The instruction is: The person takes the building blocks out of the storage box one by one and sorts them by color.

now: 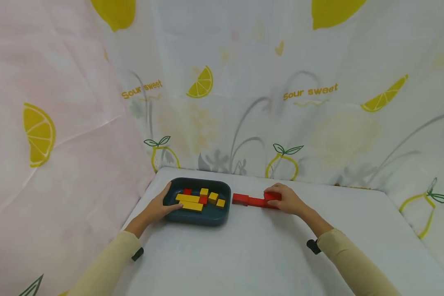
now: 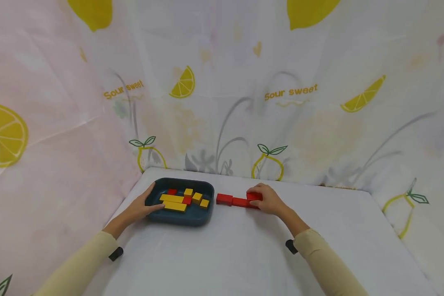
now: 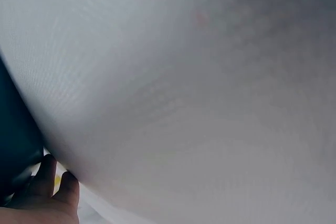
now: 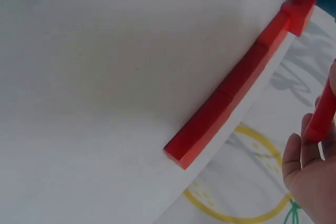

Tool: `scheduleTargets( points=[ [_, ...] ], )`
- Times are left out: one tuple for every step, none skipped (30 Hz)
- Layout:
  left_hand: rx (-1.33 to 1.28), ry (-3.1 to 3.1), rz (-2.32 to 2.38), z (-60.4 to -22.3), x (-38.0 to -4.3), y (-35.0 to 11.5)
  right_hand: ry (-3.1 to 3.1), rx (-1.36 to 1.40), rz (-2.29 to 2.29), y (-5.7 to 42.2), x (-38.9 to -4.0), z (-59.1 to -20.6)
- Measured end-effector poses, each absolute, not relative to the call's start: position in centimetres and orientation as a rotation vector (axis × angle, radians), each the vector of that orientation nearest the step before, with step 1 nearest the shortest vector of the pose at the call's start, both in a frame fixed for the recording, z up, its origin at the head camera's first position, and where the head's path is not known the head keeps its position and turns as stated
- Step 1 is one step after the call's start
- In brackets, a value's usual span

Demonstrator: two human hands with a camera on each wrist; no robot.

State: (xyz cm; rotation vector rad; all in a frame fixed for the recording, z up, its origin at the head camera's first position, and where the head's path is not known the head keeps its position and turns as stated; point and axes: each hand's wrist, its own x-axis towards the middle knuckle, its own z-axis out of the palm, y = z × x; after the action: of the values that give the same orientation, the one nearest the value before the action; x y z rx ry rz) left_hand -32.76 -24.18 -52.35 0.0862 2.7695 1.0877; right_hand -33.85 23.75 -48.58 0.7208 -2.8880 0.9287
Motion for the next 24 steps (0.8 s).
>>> scheduleTargets(
  points=[
    [0.085, 2.766, 1.086, -52.3, -32.8, -24.2, -2.892, 0.709, 0.928, 24.1, -33.9, -48.6],
    [0.082, 2.761, 1.088, -52.2, -32.9, -24.2, -2.894, 0.697, 0.931, 24.4, -33.9, -48.7],
    [0.082, 2.757, 1.087, -52.2, -32.9, -24.2, -2.896, 0.682, 0.931, 24.7, -33.8, -48.8],
    [0.083, 2.755, 1.089, -52.2, -32.9, -24.1, -2.899, 0.671, 0.933, 25.1, -33.8, -48.8],
    [0.082, 2.751, 1.093, -52.2, -33.0, -24.1, -2.900, 0.663, 0.928, 25.4, -33.8, -48.9],
    [0.080, 2.748, 1.095, -52.2, -33.0, -24.1, -2.906, 0.648, 0.932, 25.7, -33.7, -49.0],
    [0.074, 2.745, 1.102, -52.2, -33.0, -24.1, -2.912, 0.634, 0.933, 26.1, -33.6, -49.1],
    [0.077, 2.748, 1.098, -52.3, -32.9, -24.1, -2.920, 0.617, 0.939, 26.4, -33.6, -49.2],
    [0.083, 2.752, 1.093, -52.3, -32.9, -24.0, -2.927, 0.614, 0.934, 26.7, -33.5, -49.3],
    [0.084, 2.750, 1.096, -52.3, -32.9, -24.0, -2.934, 0.607, 0.933, 27.1, -33.4, -49.3],
    [0.084, 2.750, 1.096, -52.3, -32.9, -24.0, -2.942, 0.593, 0.928, 27.4, -33.3, -49.4],
    [0.087, 2.752, 1.091, -52.3, -32.9, -24.0, -2.949, 0.578, 0.931, 27.7, -33.3, -49.4],
    [0.090, 2.753, 1.091, -52.3, -32.9, -24.0, -2.955, 0.567, 0.927, 28.0, -33.2, -49.5],
    [0.098, 2.756, 1.083, -52.3, -32.9, -24.0, -2.960, 0.553, 0.931, 28.3, -33.2, -49.5],
    [0.098, 2.756, 1.083, -52.3, -32.9, -24.0, -2.966, 0.546, 0.926, 28.6, -33.2, -49.5],
    [0.091, 2.751, 1.090, -52.3, -32.9, -24.1, -2.974, 0.527, 0.930, 28.8, -33.2, -49.6],
    [0.088, 2.752, 1.085, -52.3, -32.9, -24.1, -2.982, 0.517, 0.930, 29.1, -33.2, -49.7],
    [0.086, 2.752, 1.082, -52.3, -32.9, -24.2, -2.990, 0.508, 0.932, 29.3, -33.2, -49.7],
    [0.086, 2.753, 1.082, -52.3, -32.9, -24.2, -3.000, 0.500, 0.932, 29.4, -33.2, -49.7],
    [0.090, 2.756, 1.076, -52.3, -32.9, -24.3, -3.010, 0.489, 0.930, 29.6, -33.1, -49.8],
    [0.087, 2.753, 1.081, -52.3, -32.9, -24.3, -3.020, 0.482, 0.924, 29.8, -33.1, -49.8],
    [0.083, 2.749, 1.085, -52.3, -32.9, -24.3, -3.029, 0.471, 0.923, 30.0, -33.1, -49.9],
    [0.083, 2.748, 1.086, -52.4, -32.9, -24.3, -3.032, 0.474, 0.917, 30.2, -33.0, -50.0],
    [0.090, 2.750, 1.081, -52.4, -32.9, -24.3, -3.034, 0.465, 0.914, 30.3, -32.9, -50.1]
  ],
)
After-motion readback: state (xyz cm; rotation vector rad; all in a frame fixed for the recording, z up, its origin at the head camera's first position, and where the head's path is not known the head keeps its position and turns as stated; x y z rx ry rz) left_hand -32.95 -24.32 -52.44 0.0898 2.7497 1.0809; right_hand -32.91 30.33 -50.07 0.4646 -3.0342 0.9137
